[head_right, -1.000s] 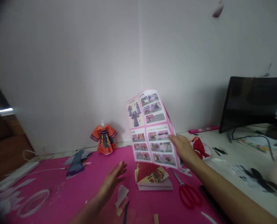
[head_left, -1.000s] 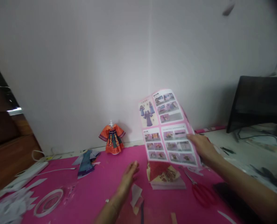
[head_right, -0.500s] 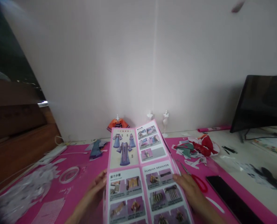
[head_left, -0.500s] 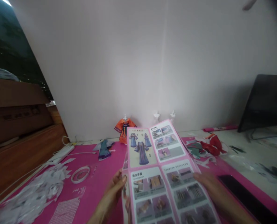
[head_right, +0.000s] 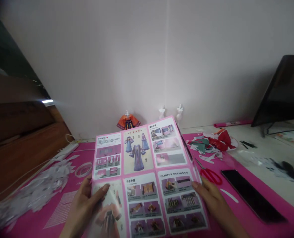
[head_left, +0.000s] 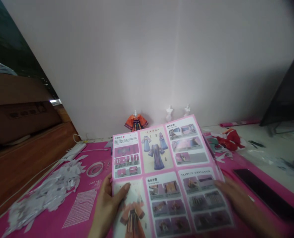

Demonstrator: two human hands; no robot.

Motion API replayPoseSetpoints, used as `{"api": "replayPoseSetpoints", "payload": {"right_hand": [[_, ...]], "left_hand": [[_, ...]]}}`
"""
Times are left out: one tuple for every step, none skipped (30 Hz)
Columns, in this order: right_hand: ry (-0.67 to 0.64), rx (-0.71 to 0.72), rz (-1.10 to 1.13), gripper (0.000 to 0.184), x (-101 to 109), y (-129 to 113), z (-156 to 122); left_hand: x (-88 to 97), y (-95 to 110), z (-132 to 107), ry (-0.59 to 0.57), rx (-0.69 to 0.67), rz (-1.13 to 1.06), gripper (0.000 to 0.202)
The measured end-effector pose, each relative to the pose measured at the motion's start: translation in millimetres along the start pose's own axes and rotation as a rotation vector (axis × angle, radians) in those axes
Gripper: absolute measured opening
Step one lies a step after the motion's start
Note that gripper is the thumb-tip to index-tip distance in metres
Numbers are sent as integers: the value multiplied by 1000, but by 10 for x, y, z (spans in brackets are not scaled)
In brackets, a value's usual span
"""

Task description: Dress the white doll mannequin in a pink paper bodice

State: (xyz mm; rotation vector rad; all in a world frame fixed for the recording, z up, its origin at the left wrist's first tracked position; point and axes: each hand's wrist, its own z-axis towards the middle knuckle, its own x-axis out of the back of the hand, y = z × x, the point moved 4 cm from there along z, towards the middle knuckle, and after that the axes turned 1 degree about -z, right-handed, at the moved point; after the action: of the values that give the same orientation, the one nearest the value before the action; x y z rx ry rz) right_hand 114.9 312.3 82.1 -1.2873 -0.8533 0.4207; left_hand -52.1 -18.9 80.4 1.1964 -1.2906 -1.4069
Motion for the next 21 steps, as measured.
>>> {"api": "replayPoseSetpoints", "payload": {"right_hand": [[6,-47,12,30,0,-14,-42],[24,-97,15,31,7,-6,-76],[47,-143,5,34,19,24,-101],[62,-173,-24,37,34,71,-116],[60,-195,-63,40,46,134,-120],[43,-205,-102,43,56,203,-118],[24,-201,-132,44,65,270,-112],[-2,-191,-154,45,69,328,-107],[-26,-178,-171,44,72,372,-106],[-44,-164,-185,42,71,399,-112],[-59,-149,-196,41,65,409,-123],[-74,-133,-205,40,53,403,-139],[-87,-115,-208,39,35,387,-155],[-94,-96,-201,38,13,363,-169],[-98,-75,-192,39,-11,334,-175],[-111,-50,-185,39,-42,300,-170],[-124,-16,-182,40,-76,255,-151],[-142,30,-186,40,-115,193,-116],[-163,88,-198,39,-158,110,-66],[-167,160,-209,38,-197,-1,-1],[-175,230,-236,37,-240,-133,75]], "left_hand": [[-3,-7,-38,20,-4,4,64],[-10,-14,-73,36,-2,14,65],[-20,-20,-104,45,1,25,65],[-31,-21,-131,53,3,40,65],[-39,-18,-153,66,1,57,64],[-44,-12,-170,77,-3,76,63],[-43,-3,-183,91,-11,93,62],[-39,6,-193,103,-21,110,62],[-34,10,-199,105,-28,124,62],[-25,8,-205,102,-30,138,63],[-15,0,-208,95,-31,152,63],[-1,-13,-212,89,-36,166,63],[16,-29,-214,84,-44,180,62],[35,-48,-214,80,-52,188,61],[59,-64,-210,81,-62,191,60],[86,-71,-201,87,-74,190,60],[115,-60,-185,98,-90,187,59],[148,-26,-159,119,-111,186,58],[180,38,-124,145,-135,188,59],[210,137,-81,180,-172,192,59],[236,263,-28,216,-208,197,63]]}}
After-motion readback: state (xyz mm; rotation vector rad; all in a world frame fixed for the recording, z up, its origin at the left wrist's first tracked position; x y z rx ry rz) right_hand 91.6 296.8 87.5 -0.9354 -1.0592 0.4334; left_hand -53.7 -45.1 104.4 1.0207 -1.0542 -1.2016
